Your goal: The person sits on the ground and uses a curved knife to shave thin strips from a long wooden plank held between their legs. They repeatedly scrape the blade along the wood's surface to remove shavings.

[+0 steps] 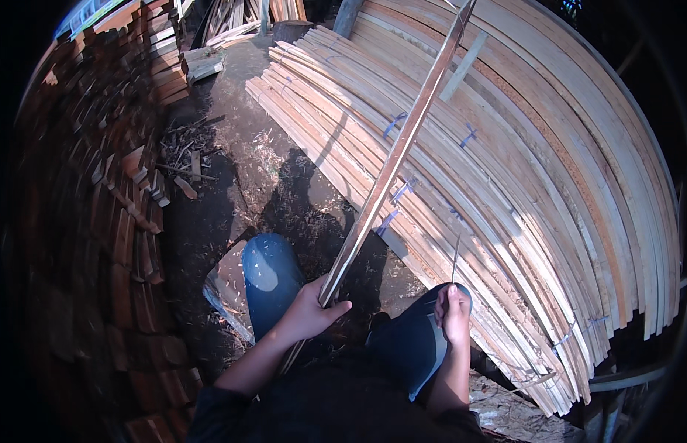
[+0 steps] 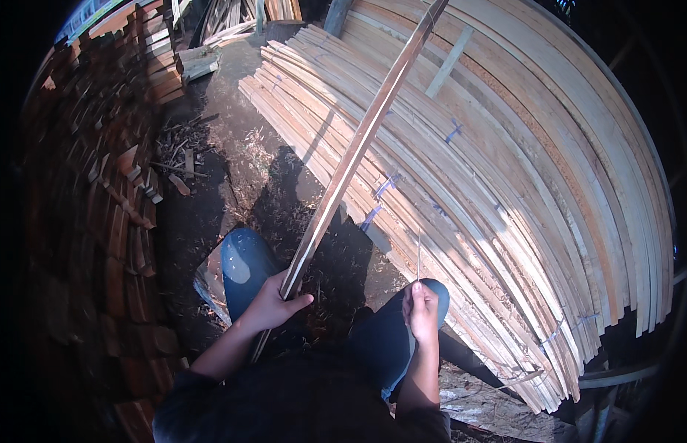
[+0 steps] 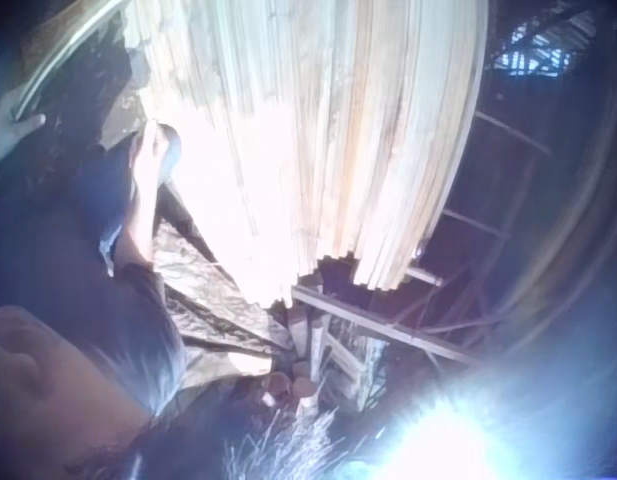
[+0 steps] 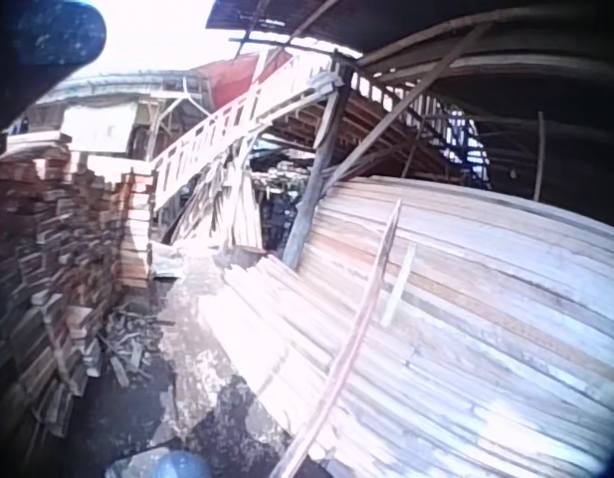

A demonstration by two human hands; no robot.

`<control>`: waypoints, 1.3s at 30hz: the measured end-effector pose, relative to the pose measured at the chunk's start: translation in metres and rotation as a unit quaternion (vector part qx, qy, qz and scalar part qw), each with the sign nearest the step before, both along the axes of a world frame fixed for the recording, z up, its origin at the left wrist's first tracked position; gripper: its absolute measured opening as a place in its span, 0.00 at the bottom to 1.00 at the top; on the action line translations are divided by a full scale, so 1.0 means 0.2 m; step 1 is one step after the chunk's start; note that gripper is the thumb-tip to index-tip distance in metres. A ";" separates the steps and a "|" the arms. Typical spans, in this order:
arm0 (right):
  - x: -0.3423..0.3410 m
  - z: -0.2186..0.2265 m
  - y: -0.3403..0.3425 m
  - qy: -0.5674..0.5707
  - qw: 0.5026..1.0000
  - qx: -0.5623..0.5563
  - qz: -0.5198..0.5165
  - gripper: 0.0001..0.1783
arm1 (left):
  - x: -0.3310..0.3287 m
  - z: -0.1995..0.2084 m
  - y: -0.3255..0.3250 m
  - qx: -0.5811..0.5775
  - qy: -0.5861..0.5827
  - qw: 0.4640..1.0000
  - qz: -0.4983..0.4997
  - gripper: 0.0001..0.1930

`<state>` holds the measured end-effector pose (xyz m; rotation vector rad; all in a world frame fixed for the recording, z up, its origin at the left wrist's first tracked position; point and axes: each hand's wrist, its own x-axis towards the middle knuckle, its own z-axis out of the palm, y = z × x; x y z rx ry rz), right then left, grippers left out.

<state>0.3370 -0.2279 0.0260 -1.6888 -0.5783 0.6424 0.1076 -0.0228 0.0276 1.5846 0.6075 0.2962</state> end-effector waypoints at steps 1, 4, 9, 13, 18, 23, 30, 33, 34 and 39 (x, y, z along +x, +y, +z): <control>-0.01 0.01 0.01 0.003 1.000 0.010 0.010 0.28 | -0.01 -0.01 0.01 0.003 0.022 1.000 -0.008 0.21; 0.04 -0.05 -0.02 0.038 0.999 -0.012 0.011 0.27 | -0.08 0.04 -0.08 0.033 -0.032 0.998 0.039 0.18; 0.18 -0.16 -0.09 0.106 0.994 -0.005 -0.027 0.27 | -0.17 -0.02 -0.15 0.062 0.085 0.993 0.051 0.18; 0.21 -0.24 -0.01 0.116 0.993 -0.022 -0.027 0.27 | -0.01 -0.13 -0.08 0.072 0.110 0.987 0.090 0.17; 0.21 -0.23 0.06 0.091 0.995 -0.007 0.037 0.27 | 0.13 -0.30 -0.03 0.090 0.012 0.993 0.077 0.21; 0.21 -0.35 0.09 0.121 0.991 0.017 0.055 0.27 | 0.19 -0.38 0.01 -0.066 0.083 0.994 0.032 0.17; 0.11 -0.36 0.09 0.173 0.984 -0.016 0.049 0.14 | 0.33 -0.39 0.08 -0.267 0.086 0.960 -0.010 0.15; 0.10 -0.39 0.10 0.183 0.982 -0.005 0.047 0.14 | 0.37 -0.45 0.11 -0.340 0.055 0.939 -0.006 0.13; 0.10 -0.39 0.10 0.196 0.980 -0.004 0.043 0.14 | 0.39 -0.47 0.13 -0.345 0.050 0.937 -0.008 0.14; 0.09 -0.40 0.15 0.227 0.973 0.013 0.035 0.09 | 0.50 -0.53 0.13 -0.252 0.077 0.965 0.001 0.23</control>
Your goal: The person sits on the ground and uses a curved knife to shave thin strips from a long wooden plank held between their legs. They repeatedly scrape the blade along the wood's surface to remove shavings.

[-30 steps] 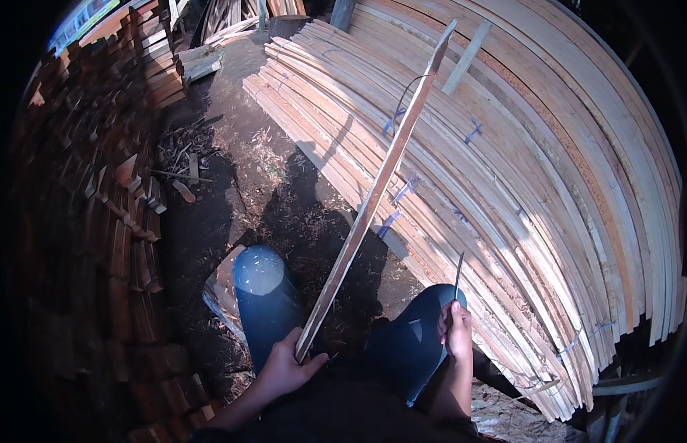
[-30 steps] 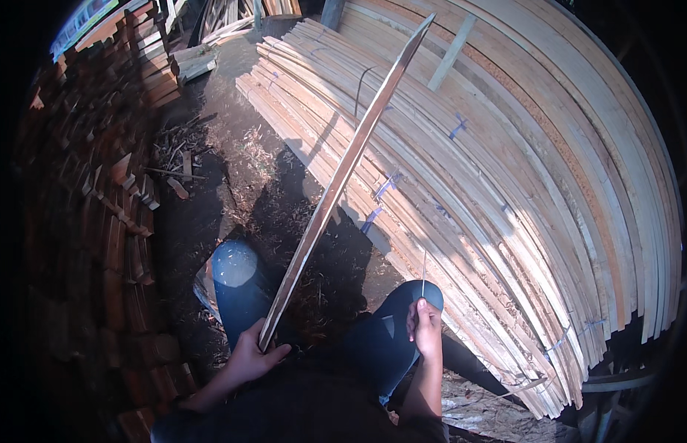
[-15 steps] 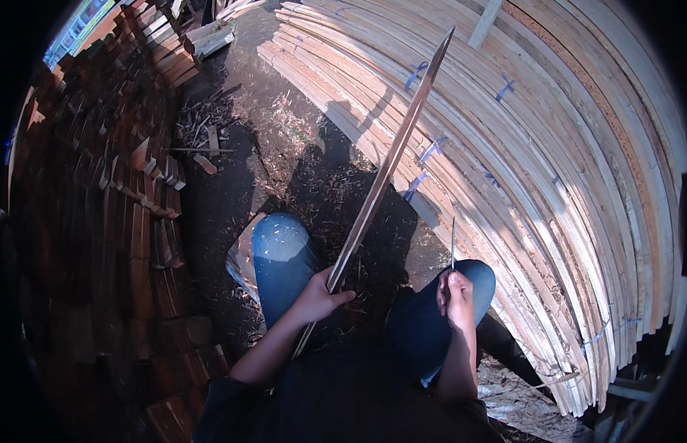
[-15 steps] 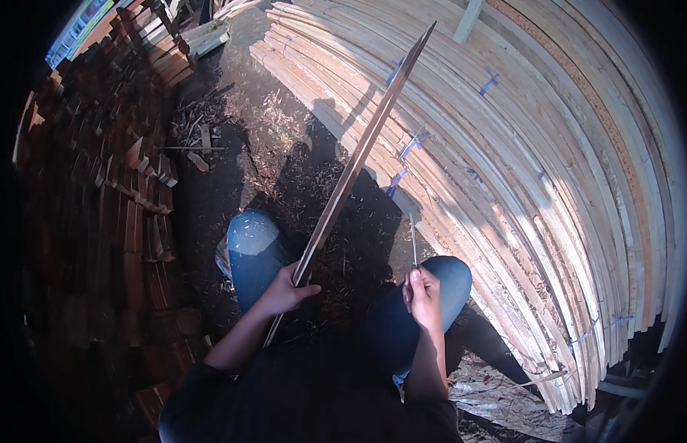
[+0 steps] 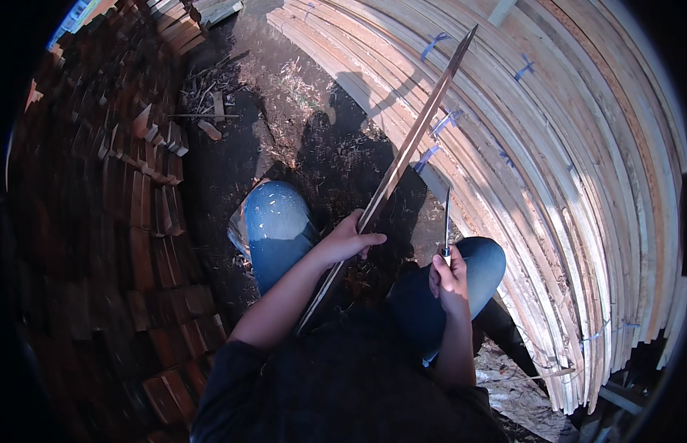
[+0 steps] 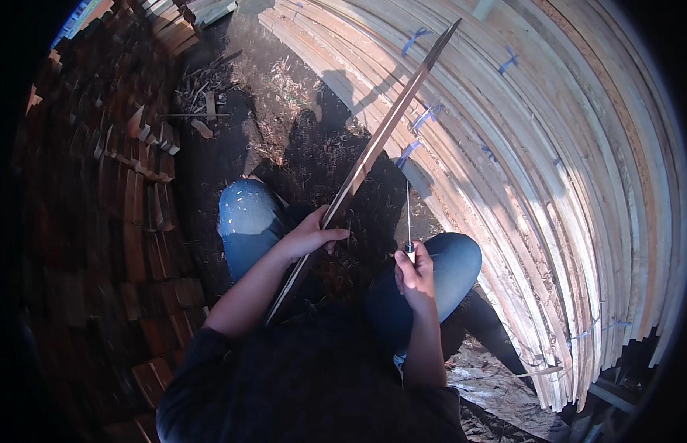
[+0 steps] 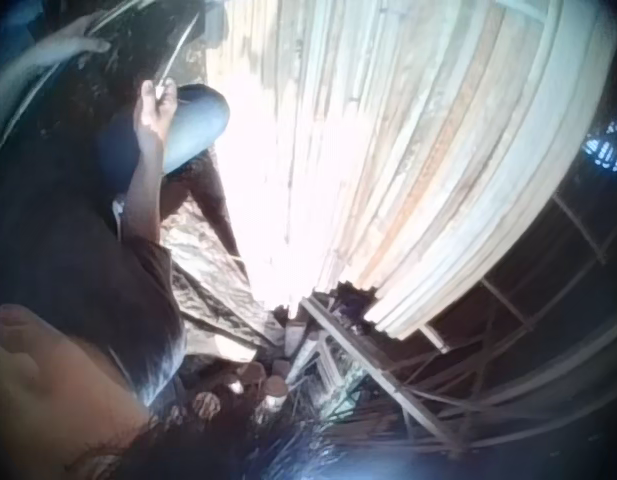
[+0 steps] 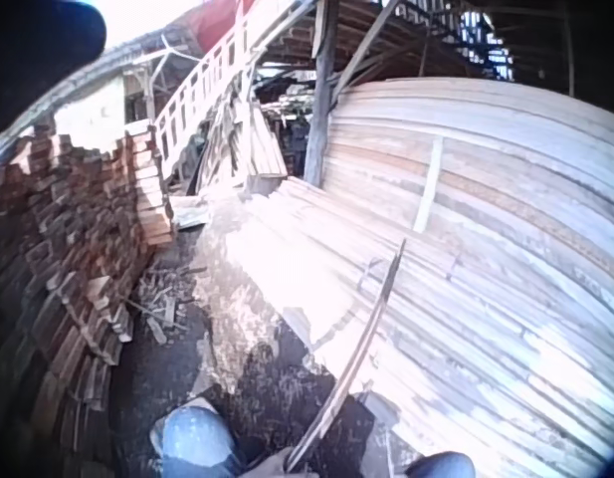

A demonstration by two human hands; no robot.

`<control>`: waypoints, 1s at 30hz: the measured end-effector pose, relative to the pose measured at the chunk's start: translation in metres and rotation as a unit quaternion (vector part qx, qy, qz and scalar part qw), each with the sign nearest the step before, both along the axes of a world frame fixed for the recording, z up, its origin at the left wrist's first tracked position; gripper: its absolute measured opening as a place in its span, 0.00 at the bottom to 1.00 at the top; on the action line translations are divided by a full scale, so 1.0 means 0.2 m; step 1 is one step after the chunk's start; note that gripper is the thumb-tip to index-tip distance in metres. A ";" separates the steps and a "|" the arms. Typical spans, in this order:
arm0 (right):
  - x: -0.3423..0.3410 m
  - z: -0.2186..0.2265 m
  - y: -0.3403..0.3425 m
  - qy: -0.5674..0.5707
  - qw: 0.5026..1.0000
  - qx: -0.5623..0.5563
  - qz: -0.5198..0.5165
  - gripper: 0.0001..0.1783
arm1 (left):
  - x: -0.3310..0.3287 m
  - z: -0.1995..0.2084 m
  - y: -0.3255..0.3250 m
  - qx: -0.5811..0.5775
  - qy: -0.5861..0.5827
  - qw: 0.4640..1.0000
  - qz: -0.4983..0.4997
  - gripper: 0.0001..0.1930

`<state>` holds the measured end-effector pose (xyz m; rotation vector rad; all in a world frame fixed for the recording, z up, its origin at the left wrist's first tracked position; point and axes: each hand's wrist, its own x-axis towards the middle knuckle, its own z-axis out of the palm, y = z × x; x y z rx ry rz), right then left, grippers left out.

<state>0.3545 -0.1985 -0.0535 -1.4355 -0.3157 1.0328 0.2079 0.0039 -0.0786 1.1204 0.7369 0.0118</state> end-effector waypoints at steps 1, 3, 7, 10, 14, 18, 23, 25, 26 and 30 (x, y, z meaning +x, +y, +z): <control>0.00 -0.02 0.00 -0.007 1.000 0.013 0.015 0.09 | -0.01 -0.01 0.00 -0.004 -0.002 1.000 0.004 0.24; -0.02 -0.03 0.02 -0.002 1.000 0.018 0.020 0.09 | -0.04 -0.02 0.01 0.021 0.018 1.000 -0.005 0.27; -0.05 -0.07 0.05 -0.009 0.999 0.023 0.023 0.08 | -0.11 -0.03 0.03 0.045 0.034 0.998 -0.017 0.34; -0.07 -0.08 0.05 -0.015 0.999 0.029 0.024 0.07 | -0.14 0.01 0.00 0.214 0.051 0.975 -0.021 0.40; -0.09 -0.08 0.03 -0.026 0.999 -0.025 0.033 0.11 | -0.36 0.31 -0.09 0.441 0.054 0.896 0.001 0.42; -0.12 -0.07 0.02 -0.006 0.995 -0.067 0.067 0.15 | -0.71 0.62 -0.22 0.414 0.233 0.880 -0.001 0.18; -0.14 -0.08 0.08 0.011 0.994 -0.075 0.082 0.16 | -0.85 0.56 -0.43 0.404 0.458 0.762 -0.216 0.20; -0.14 -0.06 0.11 0.023 0.994 -0.064 0.080 0.16 | -0.90 0.47 -0.46 0.437 0.431 0.773 -0.162 0.20; -0.15 -0.06 0.12 0.010 0.994 -0.062 0.090 0.17 | -0.93 0.42 -0.47 0.453 0.416 0.777 -0.135 0.20; -0.17 -0.06 0.13 -0.017 0.994 -0.031 0.103 0.17 | -0.95 0.40 -0.49 0.412 0.402 0.804 -0.151 0.19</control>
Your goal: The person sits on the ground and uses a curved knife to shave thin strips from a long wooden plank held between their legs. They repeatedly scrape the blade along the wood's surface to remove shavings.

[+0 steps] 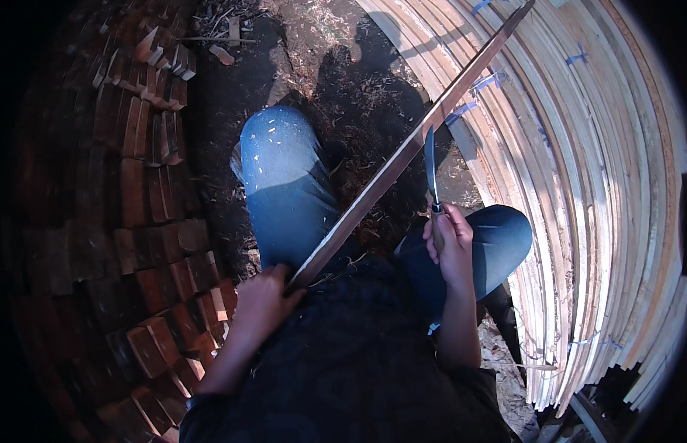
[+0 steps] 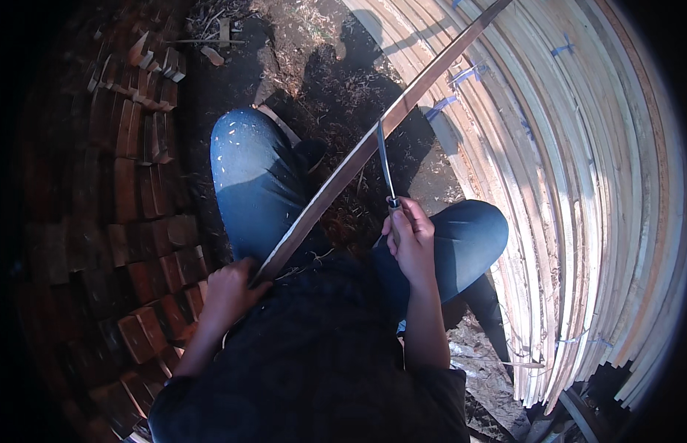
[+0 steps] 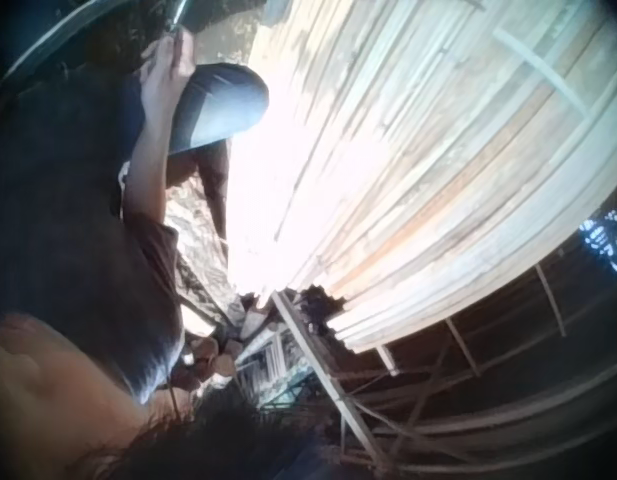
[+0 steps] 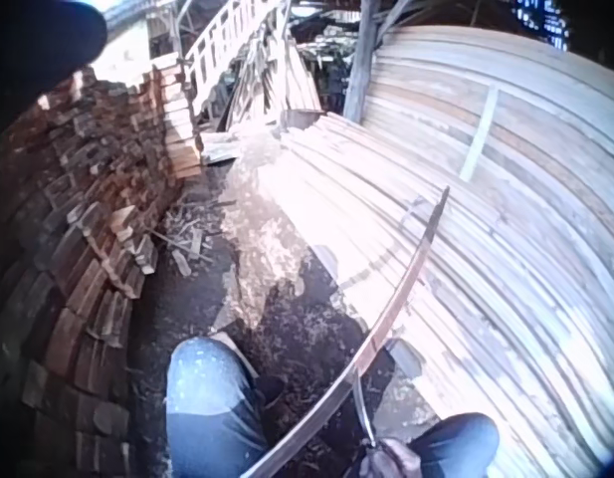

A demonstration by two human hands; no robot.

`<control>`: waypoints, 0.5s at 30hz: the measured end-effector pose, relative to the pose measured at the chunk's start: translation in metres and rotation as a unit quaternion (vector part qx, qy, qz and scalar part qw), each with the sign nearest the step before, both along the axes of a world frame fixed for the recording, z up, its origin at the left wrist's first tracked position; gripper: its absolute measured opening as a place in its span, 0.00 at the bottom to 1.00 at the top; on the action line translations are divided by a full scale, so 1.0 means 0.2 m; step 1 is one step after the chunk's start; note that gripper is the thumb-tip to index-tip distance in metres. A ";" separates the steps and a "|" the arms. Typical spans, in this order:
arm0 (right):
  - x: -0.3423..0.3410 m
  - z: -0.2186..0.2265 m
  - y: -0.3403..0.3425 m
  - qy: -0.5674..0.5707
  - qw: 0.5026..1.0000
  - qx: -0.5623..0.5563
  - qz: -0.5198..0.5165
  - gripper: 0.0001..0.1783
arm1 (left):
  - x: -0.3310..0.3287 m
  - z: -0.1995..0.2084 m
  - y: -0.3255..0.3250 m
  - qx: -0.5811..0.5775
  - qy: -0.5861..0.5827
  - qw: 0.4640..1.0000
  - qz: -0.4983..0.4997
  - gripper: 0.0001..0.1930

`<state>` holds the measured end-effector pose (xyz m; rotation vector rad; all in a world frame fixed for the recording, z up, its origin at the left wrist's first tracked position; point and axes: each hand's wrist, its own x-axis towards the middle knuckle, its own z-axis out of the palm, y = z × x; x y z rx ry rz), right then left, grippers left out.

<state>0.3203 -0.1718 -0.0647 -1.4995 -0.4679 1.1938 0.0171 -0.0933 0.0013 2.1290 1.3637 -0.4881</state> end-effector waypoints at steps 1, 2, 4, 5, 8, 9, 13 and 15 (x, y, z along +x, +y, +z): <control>-0.01 0.00 0.00 -0.006 1.000 0.007 -0.004 0.16 | -0.02 -0.01 0.00 -0.011 -0.022 1.000 -0.001 0.18; -0.02 0.00 0.00 -0.012 1.000 0.014 -0.008 0.15 | -0.04 -0.03 0.00 -0.023 -0.044 0.999 -0.003 0.18; -0.04 -0.01 -0.02 -0.010 1.000 0.006 -0.012 0.13 | -0.05 -0.06 -0.01 -0.024 -0.080 0.996 0.003 0.16; -0.05 -0.03 -0.03 -0.022 1.000 0.006 -0.008 0.13 | -0.05 -0.06 -0.02 -0.015 -0.096 0.995 0.009 0.15; -0.08 -0.06 -0.04 -0.097 0.995 0.012 0.001 0.13 | -0.04 -0.06 -0.06 0.020 -0.132 0.990 0.040 0.13; -0.09 -0.07 -0.05 -0.137 0.990 0.018 0.005 0.13 | -0.04 -0.06 -0.07 0.032 -0.143 0.988 0.051 0.13; -0.13 -0.07 -0.05 -0.255 0.966 0.035 0.022 0.13 | -0.04 -0.04 -0.03 0.074 -0.230 0.968 0.062 0.11; -0.14 0.00 0.01 -0.305 0.949 0.036 0.067 0.13 | -0.05 -0.02 0.00 -0.005 -0.179 0.978 0.109 0.12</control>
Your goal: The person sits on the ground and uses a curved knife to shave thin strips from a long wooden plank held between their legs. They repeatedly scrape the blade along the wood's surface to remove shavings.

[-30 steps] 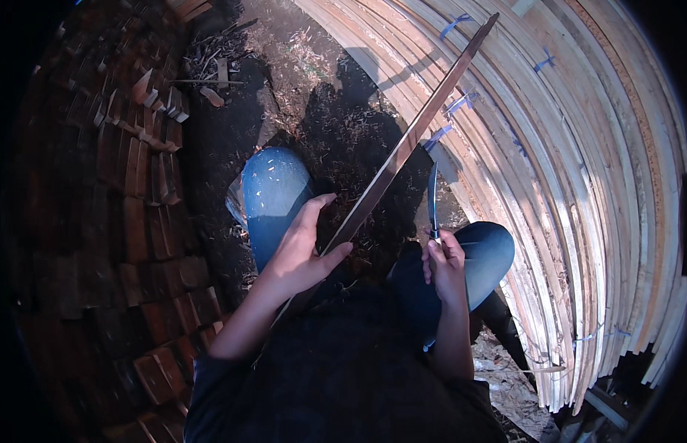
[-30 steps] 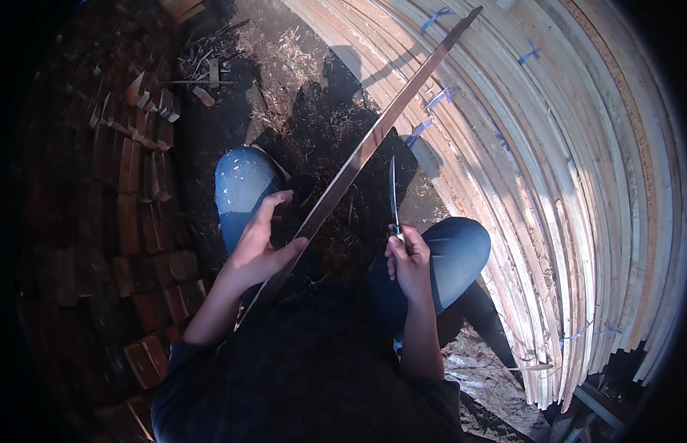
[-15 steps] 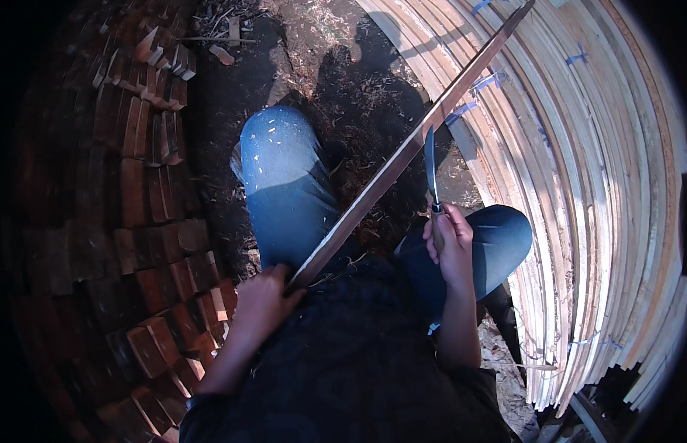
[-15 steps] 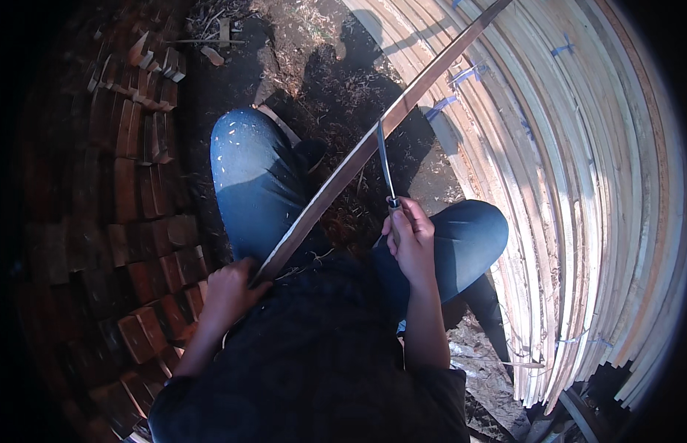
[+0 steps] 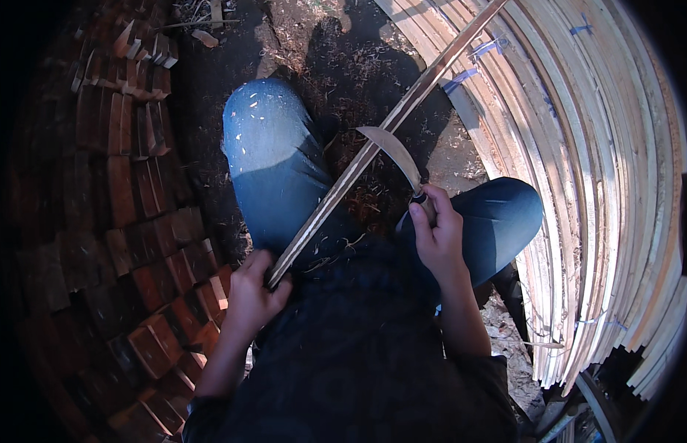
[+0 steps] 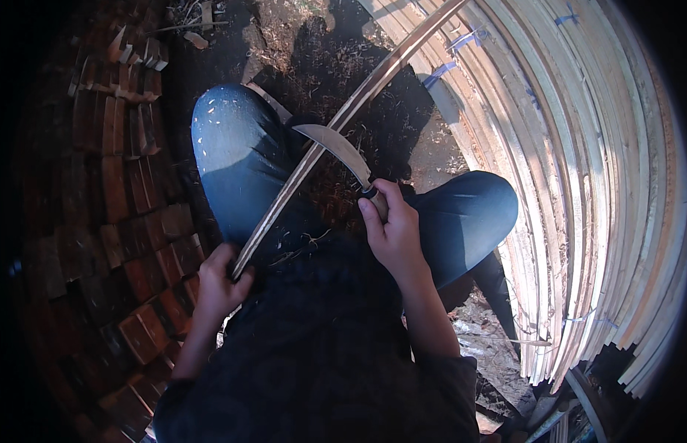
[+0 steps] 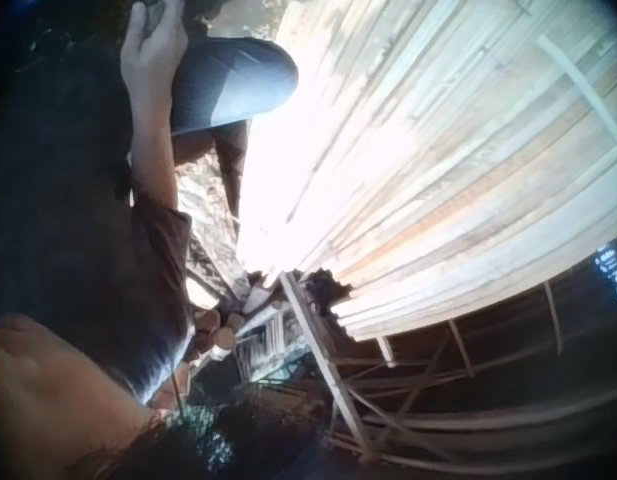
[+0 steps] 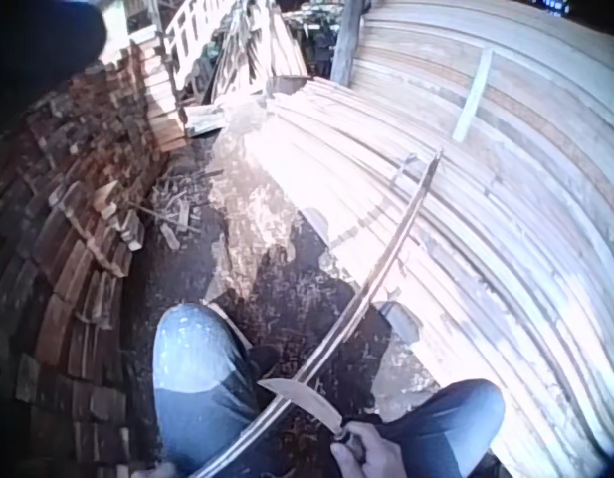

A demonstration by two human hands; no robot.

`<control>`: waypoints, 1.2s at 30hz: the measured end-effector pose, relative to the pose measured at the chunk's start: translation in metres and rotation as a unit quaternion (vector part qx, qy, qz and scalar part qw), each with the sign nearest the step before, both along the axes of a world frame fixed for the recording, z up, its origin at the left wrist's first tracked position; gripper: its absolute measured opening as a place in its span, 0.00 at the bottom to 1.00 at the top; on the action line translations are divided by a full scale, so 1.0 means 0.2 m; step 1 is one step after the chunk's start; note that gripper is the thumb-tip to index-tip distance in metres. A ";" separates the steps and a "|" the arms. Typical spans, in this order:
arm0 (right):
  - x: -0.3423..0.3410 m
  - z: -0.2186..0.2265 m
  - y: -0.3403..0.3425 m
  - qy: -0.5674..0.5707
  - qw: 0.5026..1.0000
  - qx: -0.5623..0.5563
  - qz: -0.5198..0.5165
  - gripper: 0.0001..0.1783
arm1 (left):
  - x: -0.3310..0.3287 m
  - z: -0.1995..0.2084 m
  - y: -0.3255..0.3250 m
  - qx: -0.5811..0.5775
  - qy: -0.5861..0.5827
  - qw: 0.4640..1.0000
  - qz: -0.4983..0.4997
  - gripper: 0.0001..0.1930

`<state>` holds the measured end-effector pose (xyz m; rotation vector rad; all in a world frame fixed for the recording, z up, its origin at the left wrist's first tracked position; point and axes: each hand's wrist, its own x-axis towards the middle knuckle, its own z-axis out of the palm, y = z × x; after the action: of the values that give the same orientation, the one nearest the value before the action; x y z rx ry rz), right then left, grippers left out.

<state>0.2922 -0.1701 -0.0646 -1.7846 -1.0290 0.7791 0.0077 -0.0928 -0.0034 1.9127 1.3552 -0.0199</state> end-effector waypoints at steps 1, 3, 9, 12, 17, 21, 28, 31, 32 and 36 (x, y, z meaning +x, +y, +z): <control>0.00 0.00 0.01 -0.012 1.000 -0.014 0.021 0.13 | 0.00 0.00 0.01 -0.047 0.021 0.999 0.013 0.12; -0.05 -0.01 0.04 -0.009 0.999 -0.023 0.033 0.14 | 0.01 -0.03 0.03 -0.037 0.016 0.999 0.008 0.13; -0.16 -0.04 0.14 -0.107 0.990 -0.016 0.088 0.13 | 0.04 -0.09 0.03 -0.017 0.049 0.998 -0.023 0.14; -0.14 -0.11 0.15 -0.134 0.986 -0.002 0.100 0.14 | 0.05 -0.11 0.04 -0.046 0.060 0.997 -0.011 0.15; -0.11 -0.13 0.18 -0.194 0.975 0.029 0.103 0.14 | 0.03 -0.11 0.08 -0.100 0.038 0.994 -0.003 0.16; -0.01 -0.16 0.22 -0.153 0.986 -0.063 0.014 0.13 | 0.03 -0.12 0.08 -0.096 0.030 0.995 0.001 0.16; 0.01 -0.13 0.22 -0.175 0.981 -0.011 0.086 0.14 | 0.03 -0.13 0.10 -0.132 0.029 0.991 0.013 0.17; -0.05 -0.15 0.20 -0.192 0.976 0.004 0.102 0.15 | 0.03 -0.13 0.10 -0.134 0.027 0.990 0.016 0.17; -0.03 -0.15 0.22 -0.190 0.978 0.005 0.087 0.15 | 0.04 -0.13 0.10 -0.127 0.026 0.991 0.015 0.18; 0.15 -0.17 0.33 -0.186 0.981 -0.052 0.028 0.15 | 0.03 -0.15 0.09 -0.112 0.025 0.993 0.014 0.18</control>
<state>0.3228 -0.1041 -0.0987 -2.0488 -1.3050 0.5504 0.0140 -0.0757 -0.0325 1.7155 1.3525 -0.1987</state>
